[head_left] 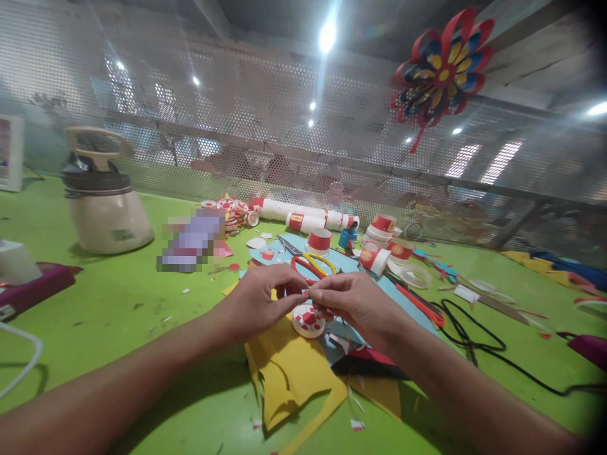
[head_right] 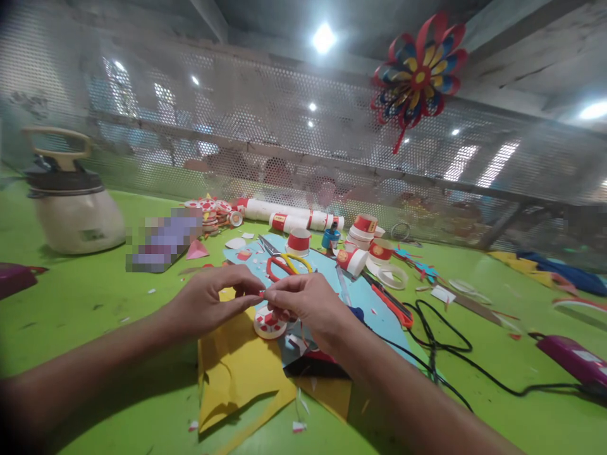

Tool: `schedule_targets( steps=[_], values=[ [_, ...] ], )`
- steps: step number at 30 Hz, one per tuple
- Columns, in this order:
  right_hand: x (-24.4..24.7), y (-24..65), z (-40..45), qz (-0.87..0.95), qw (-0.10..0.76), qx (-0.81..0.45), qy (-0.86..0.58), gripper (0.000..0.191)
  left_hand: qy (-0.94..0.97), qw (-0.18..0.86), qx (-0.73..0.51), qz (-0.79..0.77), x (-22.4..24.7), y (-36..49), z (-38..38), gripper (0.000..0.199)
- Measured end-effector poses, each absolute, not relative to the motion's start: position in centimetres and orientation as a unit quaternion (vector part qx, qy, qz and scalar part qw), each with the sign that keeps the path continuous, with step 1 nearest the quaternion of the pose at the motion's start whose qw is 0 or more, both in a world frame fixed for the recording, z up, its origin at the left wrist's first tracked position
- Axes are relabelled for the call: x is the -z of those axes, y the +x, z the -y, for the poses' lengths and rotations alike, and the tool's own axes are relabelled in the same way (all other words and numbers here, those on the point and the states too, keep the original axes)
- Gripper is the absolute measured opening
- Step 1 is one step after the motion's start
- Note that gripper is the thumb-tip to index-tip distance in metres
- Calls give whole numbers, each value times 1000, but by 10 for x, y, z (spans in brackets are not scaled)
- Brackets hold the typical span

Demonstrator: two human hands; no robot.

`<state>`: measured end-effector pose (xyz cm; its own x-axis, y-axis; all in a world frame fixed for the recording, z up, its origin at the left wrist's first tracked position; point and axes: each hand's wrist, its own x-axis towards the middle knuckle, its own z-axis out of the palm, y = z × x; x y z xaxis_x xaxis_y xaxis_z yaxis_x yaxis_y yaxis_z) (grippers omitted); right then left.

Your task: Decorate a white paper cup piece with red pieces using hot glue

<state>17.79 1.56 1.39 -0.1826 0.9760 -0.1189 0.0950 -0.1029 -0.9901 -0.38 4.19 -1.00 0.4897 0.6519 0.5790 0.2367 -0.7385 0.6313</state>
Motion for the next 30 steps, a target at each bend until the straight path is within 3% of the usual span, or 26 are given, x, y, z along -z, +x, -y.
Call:
schedule_targets(
  steps=[19, 30],
  values=[
    [-12, 179, -14, 554, 412, -523, -499, 10, 839, 158, -465, -236, 9, -1, -40, 6],
    [-11, 177, -14, 572, 418, -488, -510, 9, 831, 166, -457, -269, 7, -1, -40, 5]
  ],
)
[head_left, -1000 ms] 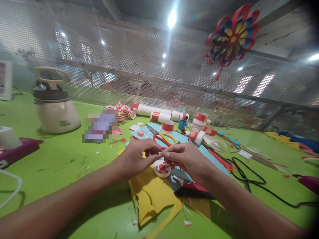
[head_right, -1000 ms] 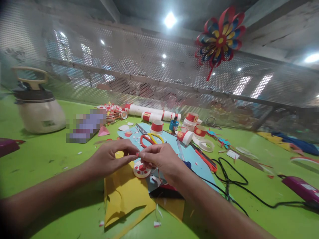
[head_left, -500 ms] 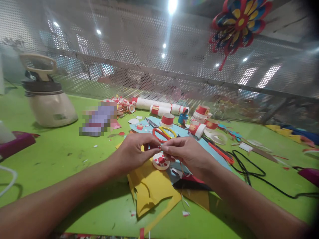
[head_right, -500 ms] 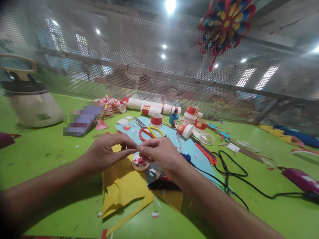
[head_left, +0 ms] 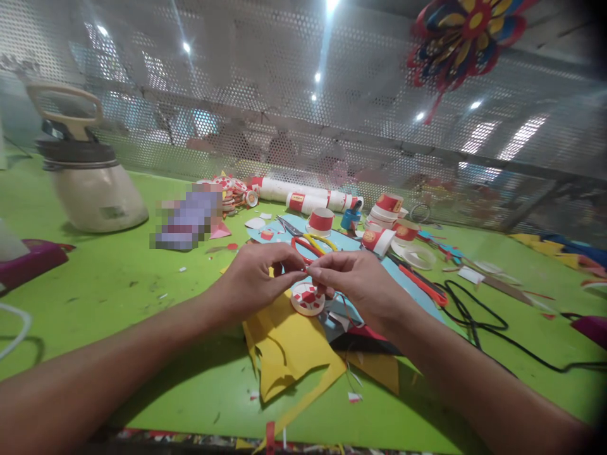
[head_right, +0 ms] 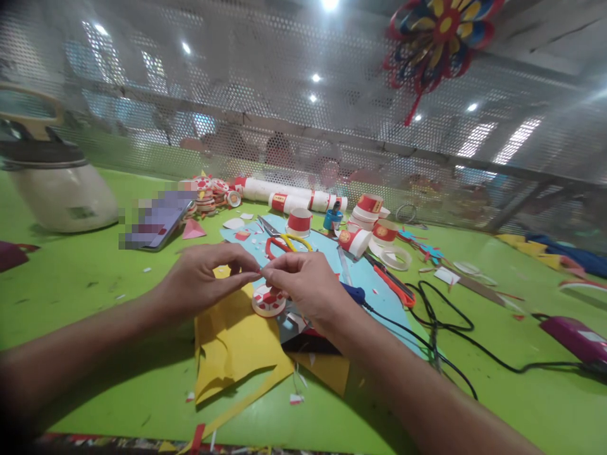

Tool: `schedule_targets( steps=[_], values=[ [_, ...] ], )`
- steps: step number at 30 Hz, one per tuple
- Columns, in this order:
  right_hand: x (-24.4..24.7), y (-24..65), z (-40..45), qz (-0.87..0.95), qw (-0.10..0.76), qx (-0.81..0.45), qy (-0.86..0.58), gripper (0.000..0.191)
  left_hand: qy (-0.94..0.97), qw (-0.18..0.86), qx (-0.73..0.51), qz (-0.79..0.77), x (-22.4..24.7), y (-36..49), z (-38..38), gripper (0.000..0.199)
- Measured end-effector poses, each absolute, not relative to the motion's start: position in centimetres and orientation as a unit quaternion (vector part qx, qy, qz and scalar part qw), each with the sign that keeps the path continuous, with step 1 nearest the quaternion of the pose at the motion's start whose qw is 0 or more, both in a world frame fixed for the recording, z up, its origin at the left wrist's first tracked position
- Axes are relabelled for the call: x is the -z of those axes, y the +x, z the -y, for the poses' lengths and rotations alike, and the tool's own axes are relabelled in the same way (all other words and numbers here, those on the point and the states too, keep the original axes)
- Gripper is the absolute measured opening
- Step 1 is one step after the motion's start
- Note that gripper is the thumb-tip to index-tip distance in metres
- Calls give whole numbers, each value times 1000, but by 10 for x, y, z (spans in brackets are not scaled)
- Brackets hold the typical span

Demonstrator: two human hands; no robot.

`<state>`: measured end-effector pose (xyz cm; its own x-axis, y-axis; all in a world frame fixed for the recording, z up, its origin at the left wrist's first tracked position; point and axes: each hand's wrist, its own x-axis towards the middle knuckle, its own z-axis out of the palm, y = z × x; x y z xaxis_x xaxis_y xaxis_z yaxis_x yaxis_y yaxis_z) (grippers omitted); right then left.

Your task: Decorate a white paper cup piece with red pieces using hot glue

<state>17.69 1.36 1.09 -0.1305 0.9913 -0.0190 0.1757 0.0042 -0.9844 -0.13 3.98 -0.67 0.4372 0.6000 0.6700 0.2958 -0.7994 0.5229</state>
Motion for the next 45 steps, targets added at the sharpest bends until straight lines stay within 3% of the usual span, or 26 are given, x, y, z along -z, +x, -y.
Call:
schedule_targets(
  steps=[8, 15, 19, 25, 32, 38, 45],
  values=[
    [-10, 177, -14, 607, 394, -439, -533, 10, 838, 206, -411, -294, 7, -2, -42, 7],
    [0, 186, -25, 676, 344, -316, -570, 14, 865, 276, -207, -365, 1, -14, -50, 60],
    [4, 183, -28, 701, 307, -270, -584, 16, 866, 291, -148, -379, 7, -13, -51, 74],
    [3, 176, -28, 727, 264, -230, -590, 18, 867, 279, -192, -365, 18, -2, -51, 74],
    [-2, 174, -25, 735, 245, -219, -593, 21, 870, 277, -250, -324, 23, 8, -46, 46],
    [-4, 173, -21, 715, 246, -238, -609, 20, 854, 273, -280, -343, 29, 9, -46, 79],
    [-8, 172, -16, 679, 285, -281, -615, 18, 850, 252, -342, -310, 31, 12, -41, 78]
  ],
)
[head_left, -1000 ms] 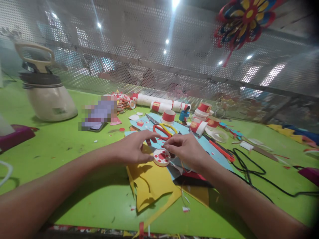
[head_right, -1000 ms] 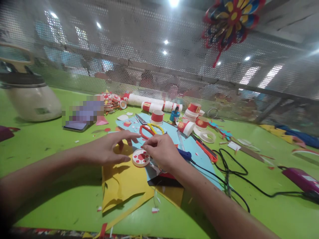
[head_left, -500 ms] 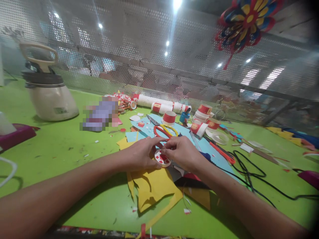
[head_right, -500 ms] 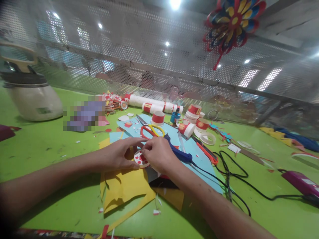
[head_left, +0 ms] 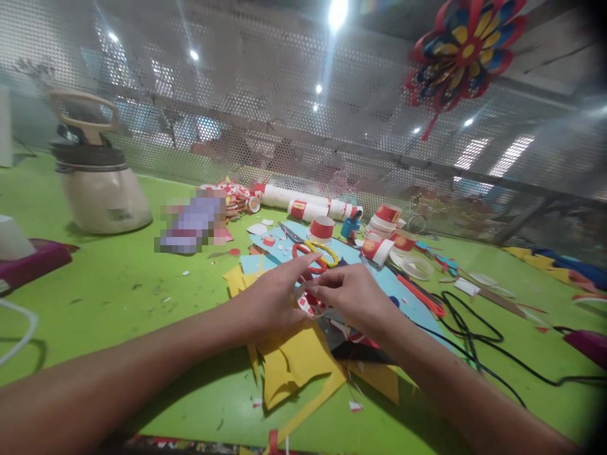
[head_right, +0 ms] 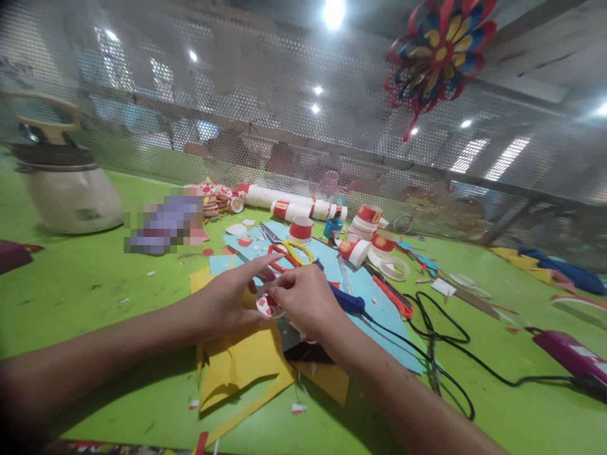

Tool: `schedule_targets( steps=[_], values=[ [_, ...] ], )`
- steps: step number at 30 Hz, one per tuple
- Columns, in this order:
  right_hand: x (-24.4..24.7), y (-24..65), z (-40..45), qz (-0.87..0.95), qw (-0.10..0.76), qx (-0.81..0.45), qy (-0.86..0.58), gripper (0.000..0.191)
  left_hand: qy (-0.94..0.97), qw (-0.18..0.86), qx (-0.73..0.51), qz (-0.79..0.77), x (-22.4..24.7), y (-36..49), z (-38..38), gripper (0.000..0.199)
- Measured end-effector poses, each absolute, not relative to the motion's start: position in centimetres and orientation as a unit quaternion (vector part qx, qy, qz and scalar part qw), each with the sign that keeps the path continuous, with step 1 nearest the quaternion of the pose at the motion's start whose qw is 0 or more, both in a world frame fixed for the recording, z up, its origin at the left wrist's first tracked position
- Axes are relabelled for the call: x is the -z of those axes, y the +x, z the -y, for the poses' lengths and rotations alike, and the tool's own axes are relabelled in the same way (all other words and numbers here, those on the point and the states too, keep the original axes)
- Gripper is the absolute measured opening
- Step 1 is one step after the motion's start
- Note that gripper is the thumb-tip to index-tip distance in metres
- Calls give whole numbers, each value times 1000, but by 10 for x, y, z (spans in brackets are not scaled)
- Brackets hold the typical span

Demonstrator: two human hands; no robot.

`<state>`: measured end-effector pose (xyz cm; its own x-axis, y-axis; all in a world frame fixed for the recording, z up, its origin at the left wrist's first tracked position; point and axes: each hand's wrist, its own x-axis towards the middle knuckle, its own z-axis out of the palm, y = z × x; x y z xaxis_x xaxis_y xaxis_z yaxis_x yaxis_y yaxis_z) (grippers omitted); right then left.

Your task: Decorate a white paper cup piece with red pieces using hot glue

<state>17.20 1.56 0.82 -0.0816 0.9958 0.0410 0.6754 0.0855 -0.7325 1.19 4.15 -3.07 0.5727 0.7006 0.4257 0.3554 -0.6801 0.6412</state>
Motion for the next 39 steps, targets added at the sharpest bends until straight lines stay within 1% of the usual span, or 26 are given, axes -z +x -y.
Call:
schedule_targets(
  steps=[4, 11, 20, 25, 36, 39],
  values=[
    [-8, 171, -14, 664, 295, -294, -621, 17, 852, 253, -353, -293, 29, 12, -39, 80],
    [-9, 168, -11, 663, 294, -294, -623, 17, 843, 268, -351, -307, 27, 14, -39, 85],
    [-5, 169, -13, 668, 289, -288, -622, 17, 843, 279, -333, -317, 26, 14, -38, 80],
    [-6, 168, -12, 670, 289, -286, -621, 18, 847, 267, -334, -316, 25, 15, -37, 74],
    [-4, 167, -10, 694, 294, -261, -604, 20, 839, 295, -331, -315, 24, 15, -37, 84],
    [-4, 168, -11, 696, 293, -252, -605, 19, 837, 299, -334, -312, 25, 15, -37, 83]
  ],
)
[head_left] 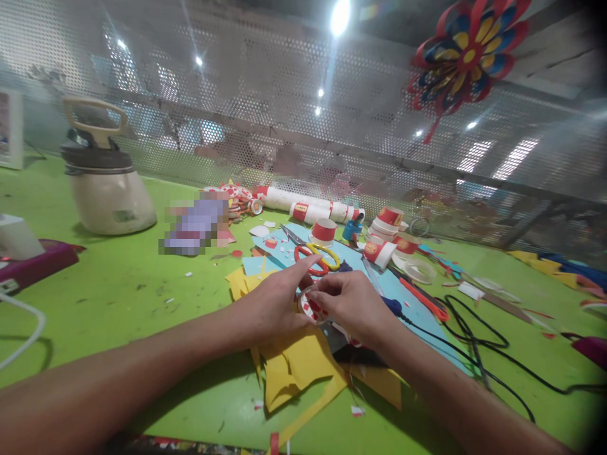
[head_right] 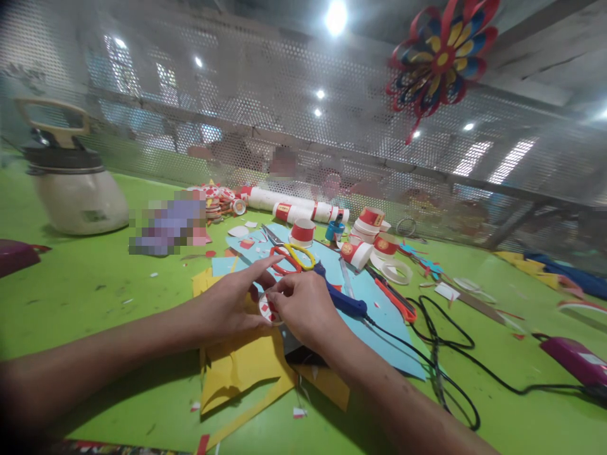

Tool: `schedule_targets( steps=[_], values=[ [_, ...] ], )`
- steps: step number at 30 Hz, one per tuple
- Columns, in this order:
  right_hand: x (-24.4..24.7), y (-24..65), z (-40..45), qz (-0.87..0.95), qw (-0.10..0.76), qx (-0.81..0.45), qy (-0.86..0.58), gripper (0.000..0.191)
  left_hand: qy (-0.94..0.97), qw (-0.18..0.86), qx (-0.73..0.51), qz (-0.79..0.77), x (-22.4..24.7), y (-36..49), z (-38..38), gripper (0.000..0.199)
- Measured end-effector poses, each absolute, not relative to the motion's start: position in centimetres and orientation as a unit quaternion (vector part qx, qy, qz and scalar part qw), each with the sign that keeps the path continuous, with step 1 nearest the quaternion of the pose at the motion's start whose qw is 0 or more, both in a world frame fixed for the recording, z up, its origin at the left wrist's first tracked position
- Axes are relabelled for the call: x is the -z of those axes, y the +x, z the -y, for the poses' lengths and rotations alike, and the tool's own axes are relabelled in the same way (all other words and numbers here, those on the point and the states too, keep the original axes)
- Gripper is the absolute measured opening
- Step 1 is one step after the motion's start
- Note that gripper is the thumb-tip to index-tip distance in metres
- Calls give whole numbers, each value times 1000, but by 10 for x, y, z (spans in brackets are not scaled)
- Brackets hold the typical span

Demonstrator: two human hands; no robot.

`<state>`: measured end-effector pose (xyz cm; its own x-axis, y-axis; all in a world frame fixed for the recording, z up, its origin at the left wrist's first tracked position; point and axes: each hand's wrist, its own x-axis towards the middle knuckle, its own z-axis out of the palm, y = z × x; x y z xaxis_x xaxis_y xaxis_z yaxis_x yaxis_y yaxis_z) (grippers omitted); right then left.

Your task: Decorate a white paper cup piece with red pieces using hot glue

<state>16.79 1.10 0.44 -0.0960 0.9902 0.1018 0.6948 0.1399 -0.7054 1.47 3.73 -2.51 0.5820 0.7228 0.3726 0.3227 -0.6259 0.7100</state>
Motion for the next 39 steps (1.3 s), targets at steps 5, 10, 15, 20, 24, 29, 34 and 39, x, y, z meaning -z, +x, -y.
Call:
schedule_targets(
  steps=[5, 10, 15, 20, 24, 29, 34, 39],
  values=[
    [-3, 169, -12, 699, 288, -239, -610, 17, 837, 318, -331, -299, 28, 14, -38, 80],
    [1, 171, -15, 703, 288, -216, -613, 13, 832, 328, -326, -306, 28, 13, -39, 84],
    [2, 172, -16, 701, 287, -211, -618, 11, 822, 342, -311, -332, 26, 11, -38, 91],
    [0, 175, -15, 705, 289, -210, -613, 15, 818, 350, -315, -329, 27, 11, -39, 89],
    [-1, 178, -14, 713, 291, -206, -603, 16, 817, 352, -312, -334, 28, 11, -39, 89],
    [-2, 179, -10, 737, 283, -187, -584, 20, 813, 355, -313, -339, 24, 11, -39, 86],
    [-2, 176, -7, 756, 273, -169, -571, 24, 818, 346, -327, -322, 26, 11, -38, 82],
    [-3, 174, -5, 758, 274, -161, -569, 26, 829, 322, -338, -309, 30, 12, -39, 81]
  ],
)
